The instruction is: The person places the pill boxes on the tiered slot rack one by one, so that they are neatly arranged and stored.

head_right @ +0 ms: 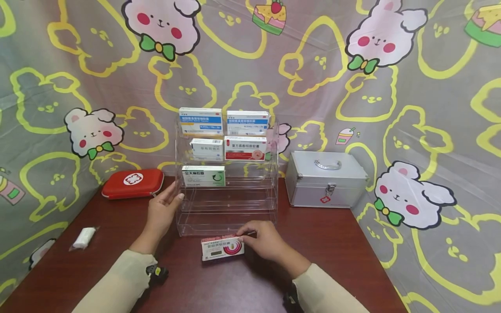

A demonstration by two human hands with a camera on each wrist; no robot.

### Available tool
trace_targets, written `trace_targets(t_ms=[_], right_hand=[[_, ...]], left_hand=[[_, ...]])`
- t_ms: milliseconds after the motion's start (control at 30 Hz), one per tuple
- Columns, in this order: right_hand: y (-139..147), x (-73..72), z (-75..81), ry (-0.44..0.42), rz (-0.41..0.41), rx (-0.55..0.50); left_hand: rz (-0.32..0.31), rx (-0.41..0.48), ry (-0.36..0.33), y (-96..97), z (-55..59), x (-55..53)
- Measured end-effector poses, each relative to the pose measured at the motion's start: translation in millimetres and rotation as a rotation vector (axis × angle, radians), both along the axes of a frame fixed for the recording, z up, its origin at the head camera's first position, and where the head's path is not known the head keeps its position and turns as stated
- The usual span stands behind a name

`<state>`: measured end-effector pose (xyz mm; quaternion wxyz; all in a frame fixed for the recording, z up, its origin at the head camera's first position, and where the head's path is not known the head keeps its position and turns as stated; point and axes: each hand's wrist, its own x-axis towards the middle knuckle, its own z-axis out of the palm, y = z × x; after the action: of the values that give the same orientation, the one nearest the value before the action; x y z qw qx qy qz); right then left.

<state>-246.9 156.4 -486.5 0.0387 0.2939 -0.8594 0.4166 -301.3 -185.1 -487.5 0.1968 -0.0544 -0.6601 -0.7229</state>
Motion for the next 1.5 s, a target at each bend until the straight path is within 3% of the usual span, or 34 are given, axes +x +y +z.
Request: trace_targets(t_ms=[200,367,600,800,1000,1233,1500], right_hand=[[25.9,-20.9,54.3,-0.023,-0.147,-0.164],[38.7,-38.7,99.0,0.036,-0.272,-0.248],[35.4,-61.0,134.2,0.139,-0.371,-0.249],[29.5,-77.2,139.6,0.221,-0.42,-0.153],[24.7,-90.1,129.9,0.306,-0.452,-0.057],[18.5,-92.3,122.2,0.437,-0.427,0.163],[17.2,-88.8,119.3,0.437,-0.39,0.283]], left_hand=[[-0.002,0.021,0.009,-0.4,-1.2,-1.4],[-0.002,0.027,0.01,0.3,-1.2,0.0],[0.001,0.023,0.008,1.8,-2.3,-0.1],[0.001,0.026,0.018,2.3,-3.3,0.3],[0.009,0.014,0.02,2.0,-1.2,-0.1],[0.013,0.023,0.027,3.0,1.0,-0.7],[0.006,0.033,0.021,2.2,-2.4,-0.6]])
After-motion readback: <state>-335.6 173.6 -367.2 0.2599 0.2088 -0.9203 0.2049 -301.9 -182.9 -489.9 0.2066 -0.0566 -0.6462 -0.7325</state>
